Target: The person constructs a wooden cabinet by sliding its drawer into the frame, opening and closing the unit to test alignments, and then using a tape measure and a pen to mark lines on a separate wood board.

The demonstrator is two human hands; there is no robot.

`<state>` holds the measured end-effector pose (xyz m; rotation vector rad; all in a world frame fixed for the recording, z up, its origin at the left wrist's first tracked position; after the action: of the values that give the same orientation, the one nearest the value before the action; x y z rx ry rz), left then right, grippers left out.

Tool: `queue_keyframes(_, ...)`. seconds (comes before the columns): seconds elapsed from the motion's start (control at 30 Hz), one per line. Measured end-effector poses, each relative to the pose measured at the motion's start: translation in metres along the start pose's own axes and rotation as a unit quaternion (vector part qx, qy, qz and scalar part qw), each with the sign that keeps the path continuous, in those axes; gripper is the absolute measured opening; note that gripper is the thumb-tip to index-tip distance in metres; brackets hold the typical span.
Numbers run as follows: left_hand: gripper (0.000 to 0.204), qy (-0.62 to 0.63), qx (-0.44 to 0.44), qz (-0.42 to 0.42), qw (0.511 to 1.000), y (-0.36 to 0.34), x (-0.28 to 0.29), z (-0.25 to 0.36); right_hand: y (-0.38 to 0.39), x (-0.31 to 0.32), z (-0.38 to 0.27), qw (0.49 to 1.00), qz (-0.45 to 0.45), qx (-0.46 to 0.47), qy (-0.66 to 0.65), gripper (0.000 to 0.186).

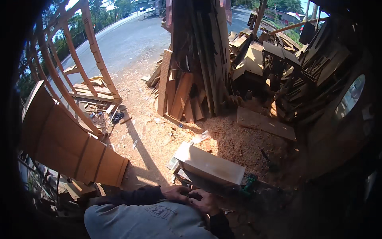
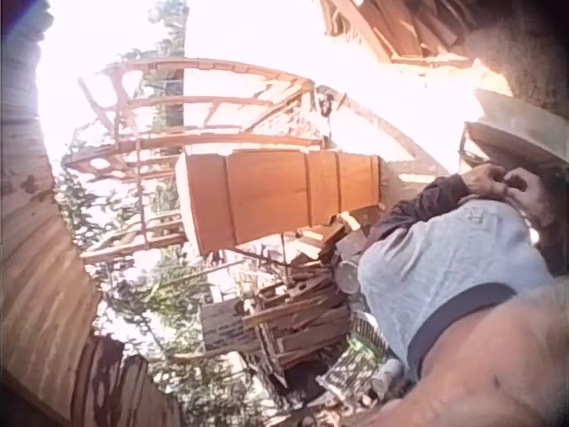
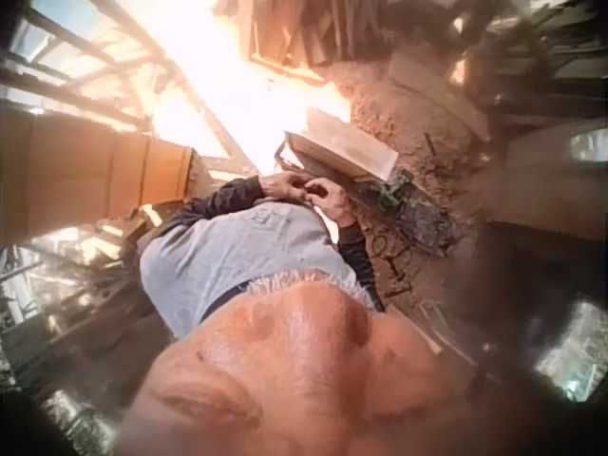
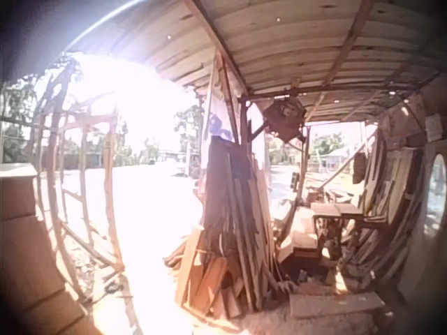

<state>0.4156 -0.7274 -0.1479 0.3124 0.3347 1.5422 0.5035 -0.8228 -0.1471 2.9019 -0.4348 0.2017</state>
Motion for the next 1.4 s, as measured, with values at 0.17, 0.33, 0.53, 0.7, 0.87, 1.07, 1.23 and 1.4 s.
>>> queue_keyframes(0.17, 0.042, -0.058, 0.018, -0.059, 0.996, -0.018, 0.048, -0.02, -0.047, -0.002, 0.005, 0.994, 0.027, -0.069, -0.084, 0.017)
queue_keyframes(0.33, 0.02, -0.133, 0.015, -0.04, 0.99, -0.012, 0.124, 0.013, -0.072, 0.073, 0.013, 0.967, 0.189, -0.116, -0.129, 0.014)
queue_keyframes(0.53, 0.02, -0.252, 0.104, -0.028, 0.962, -0.056, 0.24, -0.014, -0.033, 0.22, 0.115, 0.87, 0.456, -0.167, -0.089, 0.009)
queue_keyframes(0.7, 0.02, -0.375, -0.239, -0.071, 0.893, -0.132, 0.288, -0.071, -0.015, 0.271, 0.192, 0.843, 0.503, -0.189, -0.01, 0.008)
queue_keyframes(0.87, 0.019, -0.421, -0.21, -0.003, 0.882, -0.137, 0.292, -0.049, -0.021, 0.266, 0.216, 0.818, 0.539, -0.176, -0.093, 0.008)
queue_keyframes(1.07, 0.018, -0.411, -0.137, 0.0, 0.901, -0.136, 0.287, -0.021, -0.023, 0.267, 0.23, 0.841, 0.5, -0.196, -0.059, 0.009)
queue_keyframes(1.23, 0.024, -0.418, -0.068, 0.011, 0.906, -0.134, 0.286, -0.044, -0.044, 0.269, 0.228, 0.862, 0.471, -0.158, -0.099, 0.01)
queue_keyframes(1.4, 0.024, -0.513, -0.05, 0.044, 0.856, -0.143, 0.276, -0.04, -0.059, 0.283, 0.225, 0.886, 0.447, -0.121, 0.021, 0.013)
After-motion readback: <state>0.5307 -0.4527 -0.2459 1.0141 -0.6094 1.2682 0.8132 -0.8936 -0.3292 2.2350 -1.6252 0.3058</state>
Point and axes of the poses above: each hand's wrist, its own y-axis away from the middle knuckle, its own x-axis out of the back of the hand, z = x × y, the point moved 8 cm from there along -y, towards the middle knuckle, and after that the axes turned 3 degrees about z, right-handed, at the moved point
